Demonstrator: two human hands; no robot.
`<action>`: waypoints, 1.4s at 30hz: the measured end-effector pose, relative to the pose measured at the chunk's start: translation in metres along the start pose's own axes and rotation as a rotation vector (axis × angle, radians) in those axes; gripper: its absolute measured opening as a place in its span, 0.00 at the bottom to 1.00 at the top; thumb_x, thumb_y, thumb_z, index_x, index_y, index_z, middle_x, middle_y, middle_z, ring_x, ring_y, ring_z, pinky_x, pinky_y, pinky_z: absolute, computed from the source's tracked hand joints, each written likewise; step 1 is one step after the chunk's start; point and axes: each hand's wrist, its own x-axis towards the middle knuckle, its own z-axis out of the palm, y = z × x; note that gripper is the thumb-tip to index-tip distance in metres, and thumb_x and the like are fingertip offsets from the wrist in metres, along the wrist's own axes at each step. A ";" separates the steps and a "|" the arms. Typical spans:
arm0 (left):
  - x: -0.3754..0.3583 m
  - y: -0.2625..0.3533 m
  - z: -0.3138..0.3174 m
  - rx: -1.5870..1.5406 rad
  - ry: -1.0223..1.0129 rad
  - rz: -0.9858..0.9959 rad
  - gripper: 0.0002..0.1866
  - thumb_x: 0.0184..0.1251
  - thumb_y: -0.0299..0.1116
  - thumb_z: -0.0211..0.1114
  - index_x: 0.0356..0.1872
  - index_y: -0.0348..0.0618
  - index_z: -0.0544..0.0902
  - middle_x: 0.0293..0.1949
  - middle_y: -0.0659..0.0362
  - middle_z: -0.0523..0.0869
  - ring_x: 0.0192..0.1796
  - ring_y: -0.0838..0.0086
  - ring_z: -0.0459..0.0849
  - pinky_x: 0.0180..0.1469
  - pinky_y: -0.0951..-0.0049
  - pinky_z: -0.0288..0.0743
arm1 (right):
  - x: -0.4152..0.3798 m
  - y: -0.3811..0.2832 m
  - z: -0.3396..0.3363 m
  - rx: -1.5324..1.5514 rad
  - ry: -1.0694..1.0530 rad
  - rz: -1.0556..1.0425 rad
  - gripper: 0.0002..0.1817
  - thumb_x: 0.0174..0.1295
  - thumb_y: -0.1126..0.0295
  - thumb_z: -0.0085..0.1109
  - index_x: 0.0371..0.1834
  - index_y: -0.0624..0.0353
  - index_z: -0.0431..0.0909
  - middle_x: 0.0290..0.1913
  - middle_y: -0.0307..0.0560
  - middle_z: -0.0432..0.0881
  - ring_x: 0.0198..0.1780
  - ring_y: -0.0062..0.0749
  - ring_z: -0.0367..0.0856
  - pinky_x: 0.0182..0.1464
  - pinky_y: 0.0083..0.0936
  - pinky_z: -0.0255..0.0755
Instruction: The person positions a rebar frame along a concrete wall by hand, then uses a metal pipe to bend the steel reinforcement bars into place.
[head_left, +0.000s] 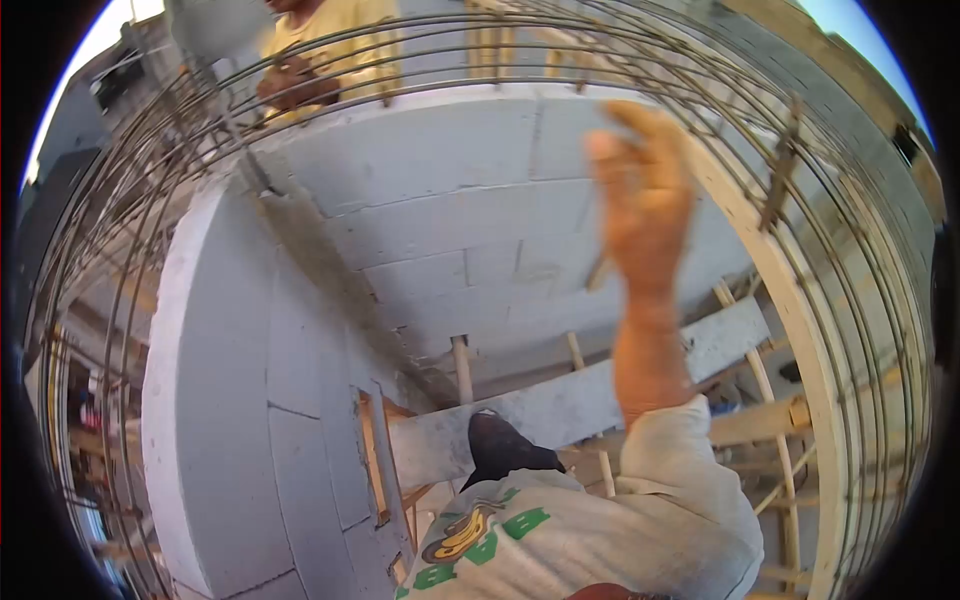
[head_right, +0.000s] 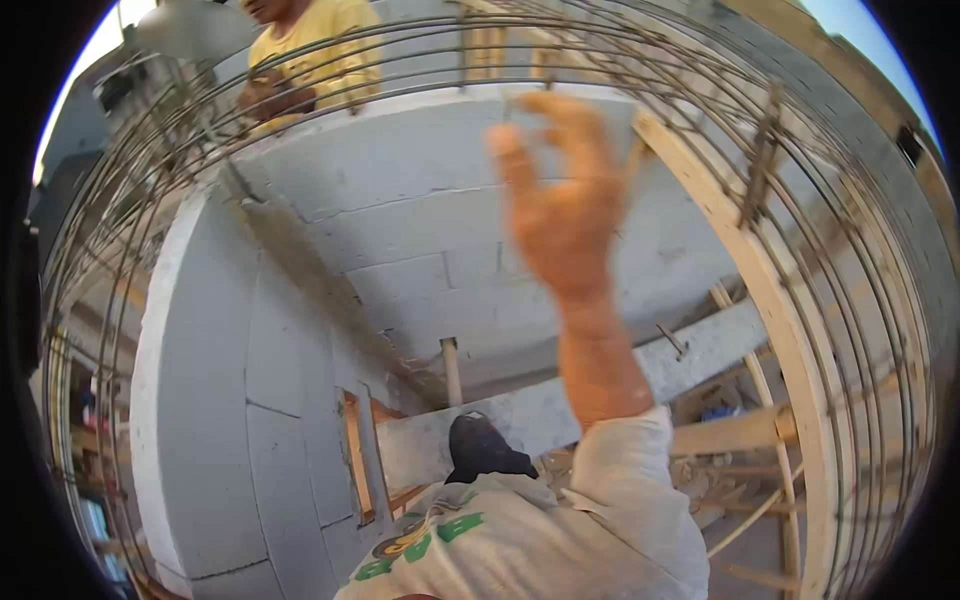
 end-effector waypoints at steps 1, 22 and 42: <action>-0.003 0.017 -0.004 0.016 0.031 -0.080 0.27 0.79 0.49 0.52 0.64 0.36 0.77 0.60 0.49 0.82 0.62 0.58 0.79 0.65 0.64 0.70 | 0.034 0.037 -0.038 -0.277 0.178 -0.052 0.21 0.69 0.56 0.60 0.54 0.63 0.79 0.49 0.53 0.83 0.43 0.39 0.83 0.48 0.32 0.75; 0.068 0.424 0.182 -0.436 -0.025 0.422 0.15 0.68 0.43 0.67 0.46 0.45 0.85 0.47 0.52 0.87 0.53 0.54 0.84 0.52 0.59 0.78 | 0.224 0.188 -0.251 -1.254 0.296 0.326 0.33 0.67 0.37 0.51 0.48 0.62 0.79 0.42 0.57 0.82 0.46 0.51 0.81 0.46 0.41 0.75; 0.104 0.459 0.259 -0.163 -0.350 0.341 0.25 0.71 0.55 0.56 0.43 0.40 0.84 0.37 0.45 0.88 0.41 0.50 0.88 0.43 0.51 0.80 | 0.108 0.019 0.194 0.520 -0.857 0.579 0.19 0.61 0.61 0.65 0.49 0.62 0.77 0.29 0.36 0.77 0.27 0.17 0.73 0.30 0.17 0.67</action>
